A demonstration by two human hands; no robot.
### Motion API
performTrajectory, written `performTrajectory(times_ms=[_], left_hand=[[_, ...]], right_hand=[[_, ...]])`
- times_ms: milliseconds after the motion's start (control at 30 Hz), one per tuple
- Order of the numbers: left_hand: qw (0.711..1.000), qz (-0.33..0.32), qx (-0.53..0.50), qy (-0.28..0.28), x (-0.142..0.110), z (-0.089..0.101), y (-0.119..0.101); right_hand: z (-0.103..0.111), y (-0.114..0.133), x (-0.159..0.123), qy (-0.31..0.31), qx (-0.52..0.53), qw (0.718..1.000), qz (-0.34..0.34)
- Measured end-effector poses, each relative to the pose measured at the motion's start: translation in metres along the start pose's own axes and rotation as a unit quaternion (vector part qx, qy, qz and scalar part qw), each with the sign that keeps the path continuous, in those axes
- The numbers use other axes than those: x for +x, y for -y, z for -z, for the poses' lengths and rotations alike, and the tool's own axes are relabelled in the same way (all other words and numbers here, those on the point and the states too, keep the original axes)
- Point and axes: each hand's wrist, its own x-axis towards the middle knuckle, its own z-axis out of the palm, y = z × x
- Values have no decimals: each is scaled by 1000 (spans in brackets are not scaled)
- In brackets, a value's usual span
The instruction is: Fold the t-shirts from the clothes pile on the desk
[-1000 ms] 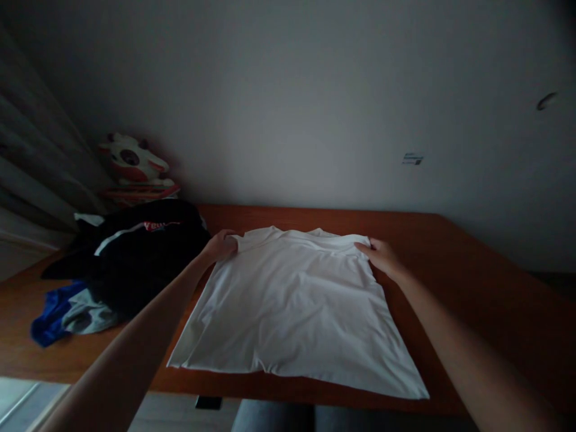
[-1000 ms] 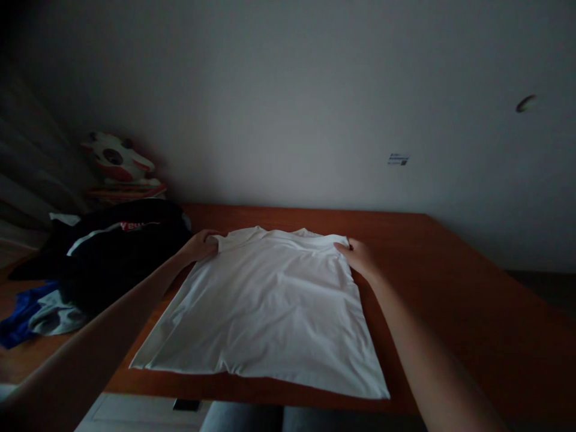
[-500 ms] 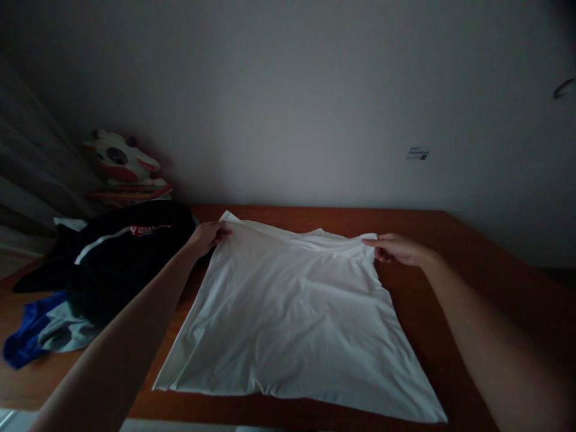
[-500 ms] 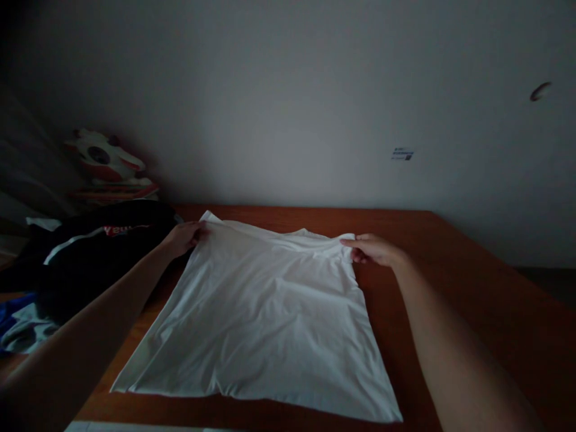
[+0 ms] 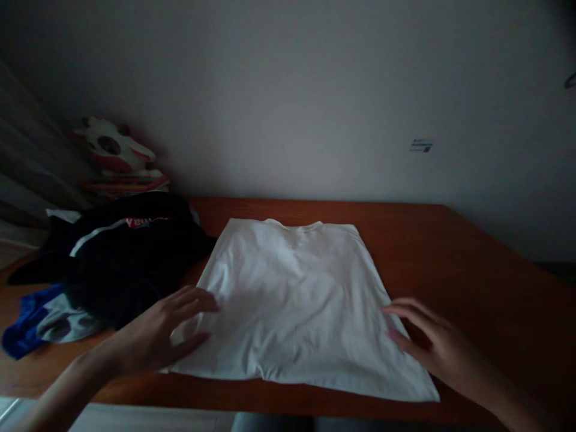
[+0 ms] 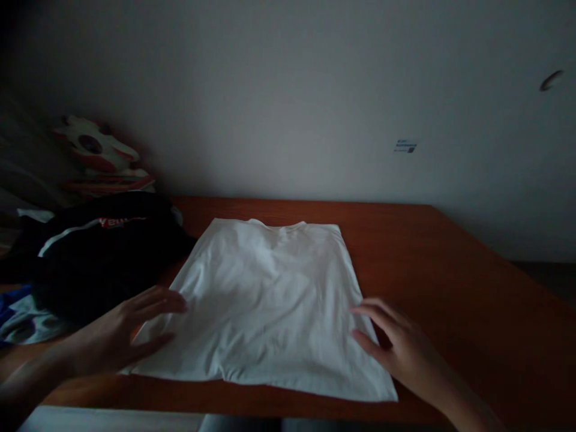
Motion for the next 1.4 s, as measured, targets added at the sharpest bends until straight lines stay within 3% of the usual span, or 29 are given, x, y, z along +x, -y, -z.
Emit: performTrajectory(times_ms=[67, 167, 433, 533, 667, 767, 833, 933, 1000, 1067, 1133, 1200, 1300, 1400], left_hand=[[998, -27, 63, -2, -39, -2, -5], [993, -54, 106, -25, -68, -7, -3], [986, -123, 99, -60, -79, -5, 19], [987, -101, 97, -84, -88, -3, 26], [985, -86, 117, -93, -106, -4, 18], [983, -72, 144, -83, -108, 0, 4], [986, -72, 135, -72, -93, 4, -9], [991, -38, 97, -88, -43, -2, -38], [991, 9, 88, -98, -1, -19, -59], [993, 34, 83, -79, 34, -42, -74], [994, 39, 94, -43, 51, -62, -75], [993, 47, 111, -22, 49, -75, -61], [987, 80, 138, -29, 25, -80, -27], [982, 110, 150, -29, 9, -78, -6]], right_hand=[[3, 3, -36, 10, -40, 998, 52], [4, 1, -61, 1, -82, 990, 115], [16, -9, -69, -1, -178, 948, 265], [22, -19, -80, -11, -215, 938, 271], [23, -27, -97, -9, -206, 938, 279], [25, -14, -93, 23, -157, 957, 241], [23, 8, -76, 27, -119, 975, 186], [2, 54, -31, -20, -97, 990, 101], [-28, 82, 1, -54, -84, 992, 71], [-61, 97, 28, -31, -82, 994, 64], [-89, 95, 43, -3, -96, 994, 46], [-105, 77, 46, 2, -130, 992, -2], [-104, 40, 38, -15, -193, 977, -87], [-92, 17, 35, -2, -226, 966, -127]])
